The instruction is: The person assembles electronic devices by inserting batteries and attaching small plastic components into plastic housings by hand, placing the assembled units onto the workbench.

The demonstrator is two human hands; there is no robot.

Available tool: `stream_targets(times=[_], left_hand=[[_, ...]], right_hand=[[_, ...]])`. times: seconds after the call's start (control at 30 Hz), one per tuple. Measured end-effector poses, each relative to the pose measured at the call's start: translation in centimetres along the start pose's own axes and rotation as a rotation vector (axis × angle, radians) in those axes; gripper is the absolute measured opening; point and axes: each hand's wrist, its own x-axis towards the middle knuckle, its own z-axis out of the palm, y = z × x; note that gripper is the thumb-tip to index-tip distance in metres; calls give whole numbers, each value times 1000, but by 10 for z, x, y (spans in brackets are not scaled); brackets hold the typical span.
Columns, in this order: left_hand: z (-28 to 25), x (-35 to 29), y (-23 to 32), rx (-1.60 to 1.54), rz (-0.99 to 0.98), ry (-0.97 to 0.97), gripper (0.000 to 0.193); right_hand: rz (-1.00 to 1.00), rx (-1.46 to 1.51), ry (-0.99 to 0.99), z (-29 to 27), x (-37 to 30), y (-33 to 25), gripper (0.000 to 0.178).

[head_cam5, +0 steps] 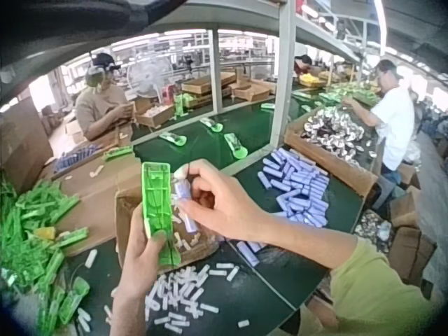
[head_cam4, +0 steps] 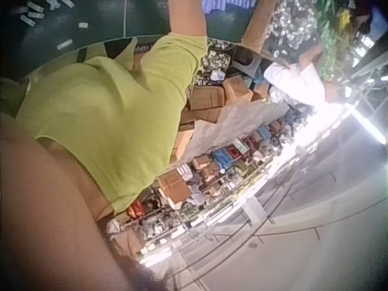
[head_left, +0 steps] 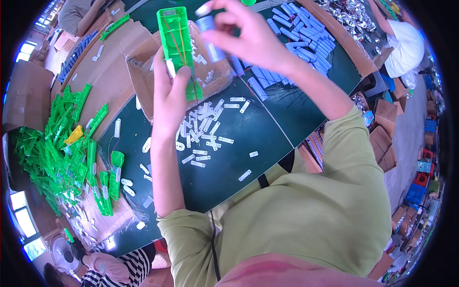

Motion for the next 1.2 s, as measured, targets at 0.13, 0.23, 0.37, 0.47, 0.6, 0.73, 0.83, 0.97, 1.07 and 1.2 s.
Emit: stream_targets(times=[0.13,0.23,0.37,0.47,0.6,0.73,0.83,0.97,1.07,1.2], left_hand=[[11,-2,-2,70,43,7,49],[14,-4,-4,99,59,49,45],[14,-2,-13,158,63,101,42],[14,-2,-13,157,25,136,38],[4,4,-20,189,2,131,44],[-13,9,-12,-1,-69,118,36],[-54,9,8,-89,-125,268,26],[-103,5,39,-211,28,642,32],[-122,-5,56,-172,71,824,36],[-127,-8,58,-183,105,898,38]], right_hand=[[-200,4,233,37,8,12,28],[-131,-50,285,53,7,17,25],[-109,13,370,73,11,34,28],[-113,-76,440,82,11,34,31],[-67,-130,474,90,13,36,39],[190,-22,222,84,31,48,62],[181,440,31,71,52,47,60],[-159,-390,-347,46,63,86,35],[-425,-848,-492,69,61,128,25],[-311,-952,-542,82,62,135,18]])
